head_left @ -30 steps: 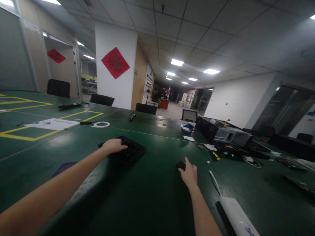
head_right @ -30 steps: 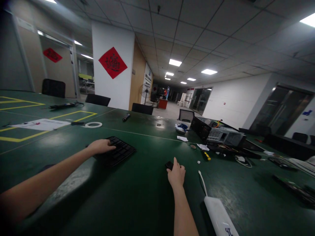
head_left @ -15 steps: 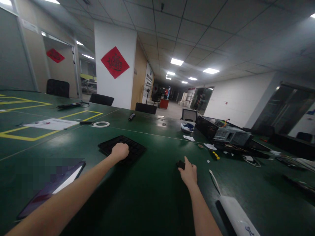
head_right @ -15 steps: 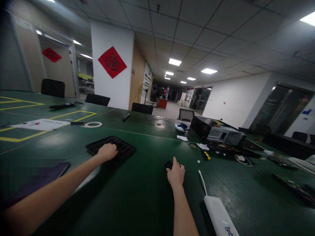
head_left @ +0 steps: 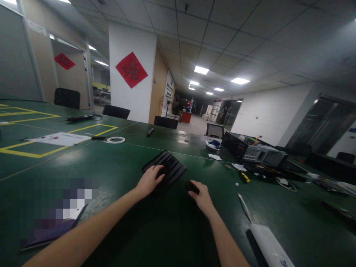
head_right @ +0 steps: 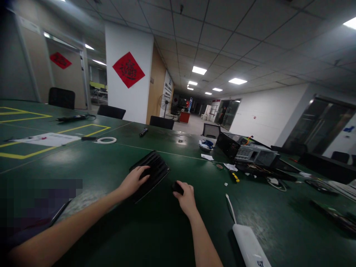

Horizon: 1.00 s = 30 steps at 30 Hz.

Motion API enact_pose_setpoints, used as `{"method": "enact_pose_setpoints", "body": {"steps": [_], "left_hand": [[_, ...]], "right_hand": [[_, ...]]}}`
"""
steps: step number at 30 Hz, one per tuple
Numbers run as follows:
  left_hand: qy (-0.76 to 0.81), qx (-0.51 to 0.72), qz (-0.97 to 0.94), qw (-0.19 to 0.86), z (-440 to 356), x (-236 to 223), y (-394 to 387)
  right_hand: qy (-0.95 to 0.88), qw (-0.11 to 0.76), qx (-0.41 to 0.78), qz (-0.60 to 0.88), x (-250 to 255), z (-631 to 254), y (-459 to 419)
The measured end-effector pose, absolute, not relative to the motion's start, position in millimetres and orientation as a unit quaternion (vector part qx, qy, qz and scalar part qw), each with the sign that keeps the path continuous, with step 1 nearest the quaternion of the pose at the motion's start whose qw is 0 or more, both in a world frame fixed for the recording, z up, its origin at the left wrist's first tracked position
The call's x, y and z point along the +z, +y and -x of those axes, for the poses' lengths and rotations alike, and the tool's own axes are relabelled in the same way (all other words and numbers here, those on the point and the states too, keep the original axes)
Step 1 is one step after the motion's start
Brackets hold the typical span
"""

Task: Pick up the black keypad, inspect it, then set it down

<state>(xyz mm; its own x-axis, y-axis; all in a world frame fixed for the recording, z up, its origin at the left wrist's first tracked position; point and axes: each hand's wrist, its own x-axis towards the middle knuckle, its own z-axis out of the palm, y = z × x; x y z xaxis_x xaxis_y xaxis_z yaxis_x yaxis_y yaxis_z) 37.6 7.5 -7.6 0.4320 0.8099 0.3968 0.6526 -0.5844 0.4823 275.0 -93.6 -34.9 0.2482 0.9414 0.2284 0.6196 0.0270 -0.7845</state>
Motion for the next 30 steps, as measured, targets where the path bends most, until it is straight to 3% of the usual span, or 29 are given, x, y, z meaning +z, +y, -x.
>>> {"method": "enact_pose_setpoints", "body": {"steps": [6,30], "left_hand": [[0.302,0.357,-0.861,0.200,-64.6,-15.1,-26.4],[0.204,0.376,-0.873,0.234,-63.9,-25.0,-39.0]], "right_hand": [[-0.597,0.514,0.315,0.529,-30.1,-247.8,-100.3],[-0.618,0.521,0.305,0.503,-50.9,-241.9,-96.4]]}}
